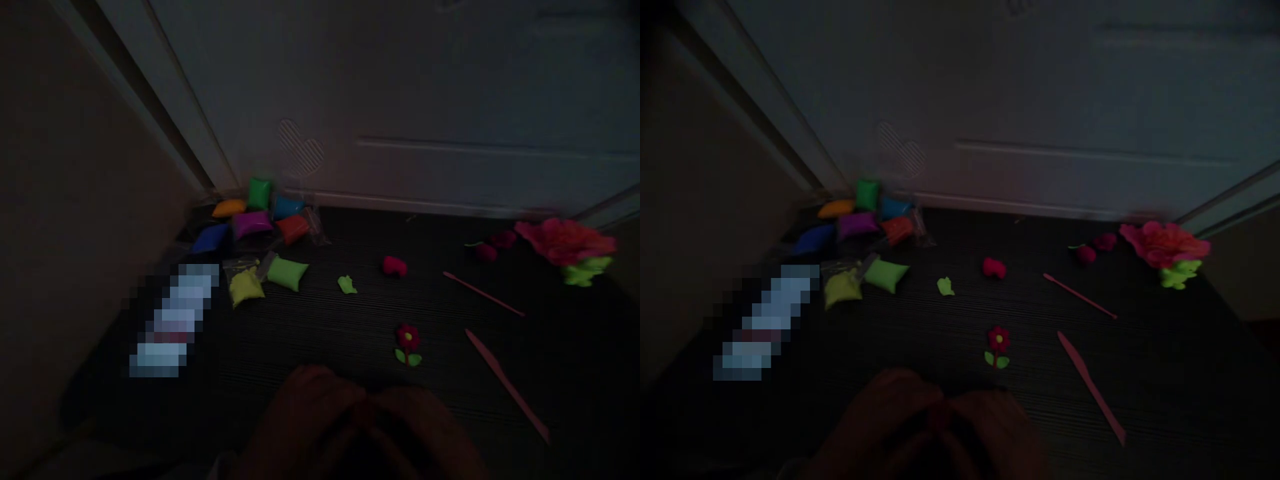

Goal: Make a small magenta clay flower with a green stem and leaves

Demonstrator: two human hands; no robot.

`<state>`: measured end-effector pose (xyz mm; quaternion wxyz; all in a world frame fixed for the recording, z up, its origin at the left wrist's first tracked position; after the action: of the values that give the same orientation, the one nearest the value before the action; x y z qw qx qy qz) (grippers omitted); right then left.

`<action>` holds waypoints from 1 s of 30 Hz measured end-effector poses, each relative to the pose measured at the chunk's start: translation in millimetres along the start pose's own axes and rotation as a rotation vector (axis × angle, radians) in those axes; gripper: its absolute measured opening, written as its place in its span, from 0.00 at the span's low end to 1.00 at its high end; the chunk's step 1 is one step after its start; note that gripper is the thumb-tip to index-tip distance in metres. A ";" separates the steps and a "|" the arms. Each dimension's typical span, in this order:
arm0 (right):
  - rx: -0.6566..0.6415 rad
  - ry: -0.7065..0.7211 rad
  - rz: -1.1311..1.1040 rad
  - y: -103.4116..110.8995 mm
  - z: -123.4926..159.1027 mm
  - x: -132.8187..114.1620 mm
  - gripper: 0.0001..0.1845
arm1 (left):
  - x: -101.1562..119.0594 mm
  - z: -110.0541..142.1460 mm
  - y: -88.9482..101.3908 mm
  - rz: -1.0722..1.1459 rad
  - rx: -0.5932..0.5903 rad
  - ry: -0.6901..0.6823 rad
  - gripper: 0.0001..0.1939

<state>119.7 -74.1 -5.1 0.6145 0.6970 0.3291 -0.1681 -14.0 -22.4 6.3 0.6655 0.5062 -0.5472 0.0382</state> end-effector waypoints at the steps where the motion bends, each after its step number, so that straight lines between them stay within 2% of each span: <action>1: 0.013 -0.020 -0.015 1.0 -0.7 -1.3 0.10 | 1.1 0.5 0.4 0.009 0.001 -0.007 0.14; 7: 0.024 -0.135 -0.123 0.4 -0.8 -1.8 0.08 | 5.8 2.3 2.7 0.067 0.026 -0.062 0.11; 12: 0.024 -0.227 -0.225 -0.6 1.2 1.8 0.13 | 1.8 6.2 3.9 0.163 0.050 0.040 0.08; 16: 0.047 -0.222 -0.287 5.1 1.3 -3.7 0.12 | 1.1 8.7 7.7 0.278 0.095 0.110 0.06; 20: 0.098 -0.207 -0.295 7.1 0.7 -7.5 0.10 | 2.0 8.6 10.9 0.297 0.134 0.115 0.04; 30: 0.298 -0.278 -0.357 -8.5 -5.1 -20.5 0.17 | -4.8 9.1 8.3 0.301 0.155 0.192 0.06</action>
<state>98.3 -74.0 2.6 0.5049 0.6810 0.3310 -0.4144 -27.3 -22.5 6.9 0.6604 0.4625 -0.5462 0.2272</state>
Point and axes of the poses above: each hand's wrist, its own z-axis away from the middle knuckle, its own y-axis out of the back of the hand, x = y × z, the point moved 5 cm from there along -z, towards the middle knuckle, and after that the axes turned 1 degree about y, right-handed, at the moved point
